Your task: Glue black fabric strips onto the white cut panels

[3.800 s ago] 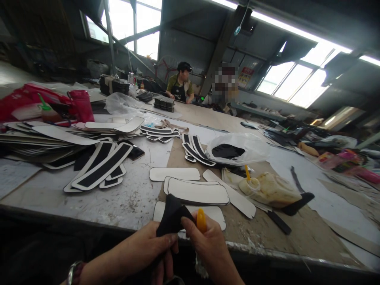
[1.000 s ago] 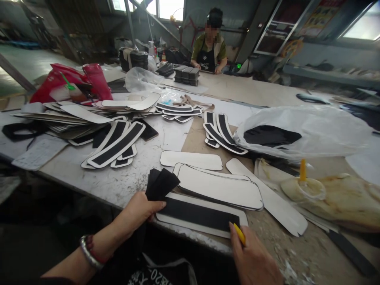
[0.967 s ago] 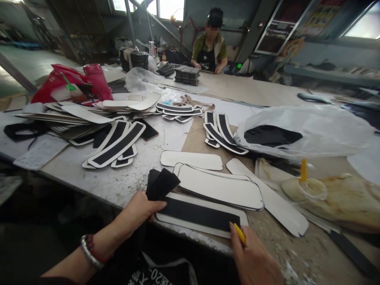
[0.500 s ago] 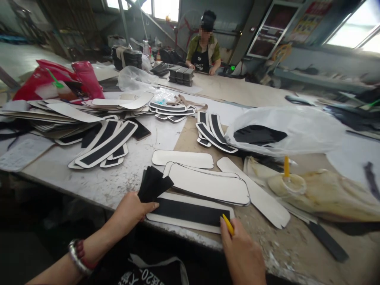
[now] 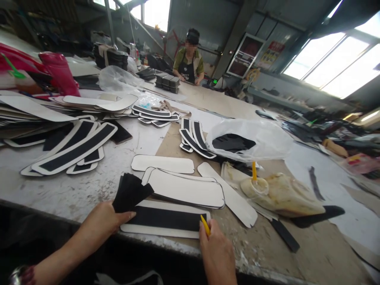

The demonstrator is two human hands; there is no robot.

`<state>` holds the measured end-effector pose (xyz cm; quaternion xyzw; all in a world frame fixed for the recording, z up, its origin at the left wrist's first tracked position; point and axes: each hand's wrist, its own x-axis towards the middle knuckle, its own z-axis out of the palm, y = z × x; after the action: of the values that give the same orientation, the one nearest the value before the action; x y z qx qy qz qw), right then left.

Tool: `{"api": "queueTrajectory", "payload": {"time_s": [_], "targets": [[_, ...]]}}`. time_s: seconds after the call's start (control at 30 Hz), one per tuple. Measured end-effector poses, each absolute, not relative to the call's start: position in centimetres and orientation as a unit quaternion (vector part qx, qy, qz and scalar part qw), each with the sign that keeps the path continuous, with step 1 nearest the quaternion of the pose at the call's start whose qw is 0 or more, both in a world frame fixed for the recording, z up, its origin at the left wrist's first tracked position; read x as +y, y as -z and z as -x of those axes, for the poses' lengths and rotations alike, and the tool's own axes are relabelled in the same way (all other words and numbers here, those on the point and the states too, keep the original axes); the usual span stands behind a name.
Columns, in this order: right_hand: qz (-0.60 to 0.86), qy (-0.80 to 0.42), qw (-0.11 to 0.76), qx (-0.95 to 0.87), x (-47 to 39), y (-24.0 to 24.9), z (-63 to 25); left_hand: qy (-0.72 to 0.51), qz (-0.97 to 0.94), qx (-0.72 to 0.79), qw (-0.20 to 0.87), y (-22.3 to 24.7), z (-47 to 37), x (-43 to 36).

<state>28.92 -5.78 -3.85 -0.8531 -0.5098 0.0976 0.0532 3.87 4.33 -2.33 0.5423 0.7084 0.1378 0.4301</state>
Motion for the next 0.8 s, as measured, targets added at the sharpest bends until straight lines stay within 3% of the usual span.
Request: {"api": "queueTrajectory", "payload": {"time_s": [0.3,0.5,0.8], "targets": [[0.863,-0.127,0.030,-0.489,-5.2,2.7,-28.5,-0.090,-0.574,0.709,0.399,2.9,-3.6,4.4],[0.863,-0.162,-0.029,-0.477,-4.3,2.1,-28.7,-0.070,-0.596,0.706,0.377,2.1,-3.7,4.4],[0.893,-0.102,0.018,-0.438,-6.1,0.3,-31.2,-0.116,-0.605,0.687,0.386,1.9,-3.4,3.9]]}}
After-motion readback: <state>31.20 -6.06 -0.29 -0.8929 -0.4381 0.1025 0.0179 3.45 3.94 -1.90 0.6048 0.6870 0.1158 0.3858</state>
